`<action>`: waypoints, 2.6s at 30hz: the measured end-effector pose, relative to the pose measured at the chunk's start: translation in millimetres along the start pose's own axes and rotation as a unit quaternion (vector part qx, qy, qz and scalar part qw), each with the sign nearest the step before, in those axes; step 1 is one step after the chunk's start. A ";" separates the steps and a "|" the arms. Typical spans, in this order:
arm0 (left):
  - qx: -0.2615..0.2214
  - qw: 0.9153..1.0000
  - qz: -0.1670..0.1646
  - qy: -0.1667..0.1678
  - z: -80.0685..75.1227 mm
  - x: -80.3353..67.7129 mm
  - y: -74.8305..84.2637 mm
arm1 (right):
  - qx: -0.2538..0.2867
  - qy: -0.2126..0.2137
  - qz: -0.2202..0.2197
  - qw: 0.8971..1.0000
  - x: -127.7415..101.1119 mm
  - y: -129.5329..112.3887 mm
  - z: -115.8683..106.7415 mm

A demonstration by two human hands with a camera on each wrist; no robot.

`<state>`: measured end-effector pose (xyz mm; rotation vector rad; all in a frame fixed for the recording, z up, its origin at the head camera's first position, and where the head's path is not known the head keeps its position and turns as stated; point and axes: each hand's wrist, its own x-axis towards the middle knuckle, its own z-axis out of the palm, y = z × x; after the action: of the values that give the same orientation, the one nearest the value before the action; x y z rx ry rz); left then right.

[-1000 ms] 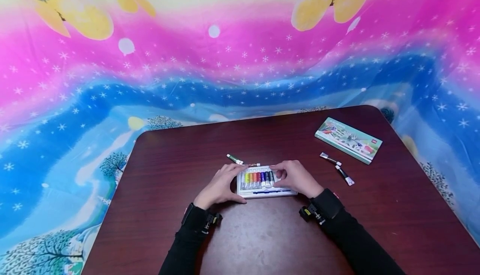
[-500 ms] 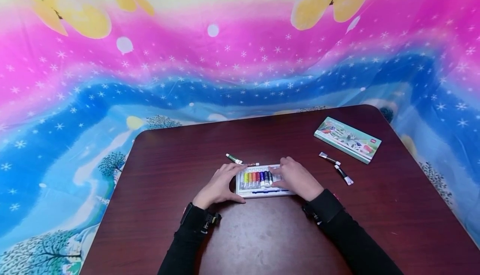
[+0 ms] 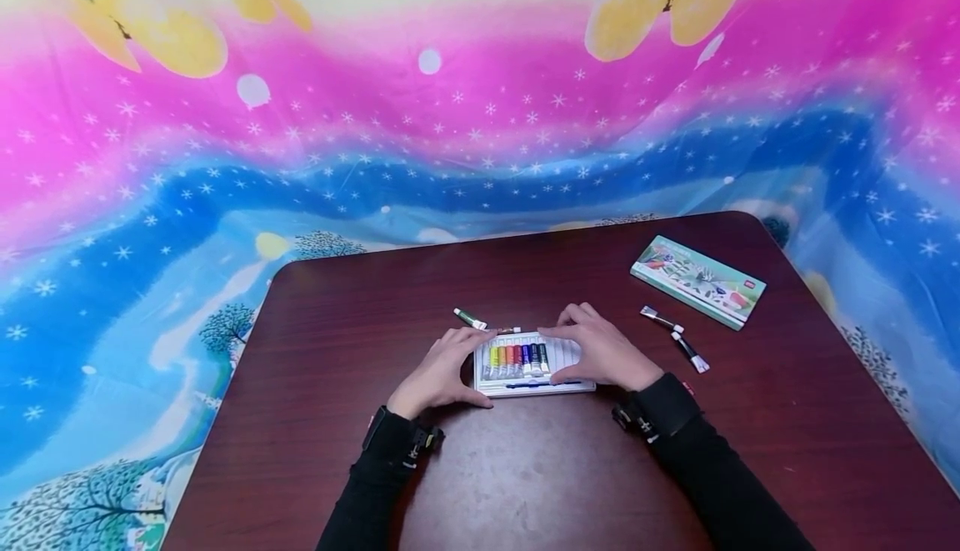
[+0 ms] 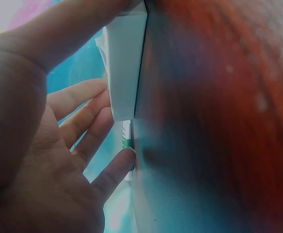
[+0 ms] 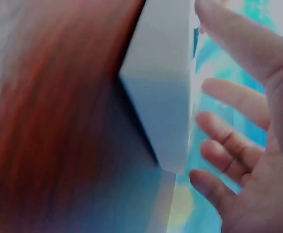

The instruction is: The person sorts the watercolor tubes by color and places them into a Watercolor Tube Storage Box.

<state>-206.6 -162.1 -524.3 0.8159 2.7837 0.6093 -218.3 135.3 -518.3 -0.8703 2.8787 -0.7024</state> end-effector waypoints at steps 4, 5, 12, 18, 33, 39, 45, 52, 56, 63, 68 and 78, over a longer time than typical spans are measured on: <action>0.003 1.000 -0.001 0.001 -0.4 0.0 -0.3 | 0.003 -0.010 -0.020 1.000 -0.1 3.2 -0.2; 0.004 1.000 0.001 0.001 -0.6 0.0 -0.6 | 0.005 -0.017 -0.022 1.000 -0.1 3.6 0.1; -0.048 0.998 0.003 0.030 -5.9 3.6 -9.4 | 0.026 -0.052 -0.003 0.998 -0.5 4.5 2.3; -0.049 0.980 -0.086 0.174 -14.2 22.6 -25.4 | 0.038 -0.040 -0.002 0.998 -1.4 6.9 -0.8; 0.022 0.968 -0.148 0.200 -12.7 36.8 -25.9 | 0.056 -0.049 0.002 0.997 -1.4 4.1 0.7; 0.033 0.968 -0.169 0.181 -13.6 35.4 -25.4 | 0.055 -0.046 -0.005 0.997 -3.1 4.0 0.2; 0.005 0.968 -0.173 0.182 -18.7 33.4 -27.9 | 0.052 -0.045 -0.005 0.998 -2.8 3.7 0.3; 0.064 0.974 -0.152 0.155 -18.4 34.5 -26.6 | 0.050 -0.046 0.001 0.998 -2.3 4.5 0.8; 0.055 0.975 -0.154 0.152 -20.0 34.1 -24.7 | 0.050 -0.045 -0.001 0.998 -1.8 4.7 1.2; -0.064 0.969 -0.132 0.201 -30.7 30.0 -25.8 | 0.051 -0.045 -0.006 0.998 -1.9 6.0 2.9; -0.188 0.932 -0.093 0.297 -41.1 29.3 -24.4 | 0.054 -0.047 -0.003 0.997 -1.6 7.9 3.8; -0.356 0.808 -0.011 0.469 -55.0 28.9 -16.0 | 0.056 -0.052 -0.002 0.997 -1.6 8.1 3.3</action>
<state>-253.6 -176.9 -483.3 0.3198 2.7818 2.3926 -220.5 140.9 -524.9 -0.8701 2.7187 -0.7870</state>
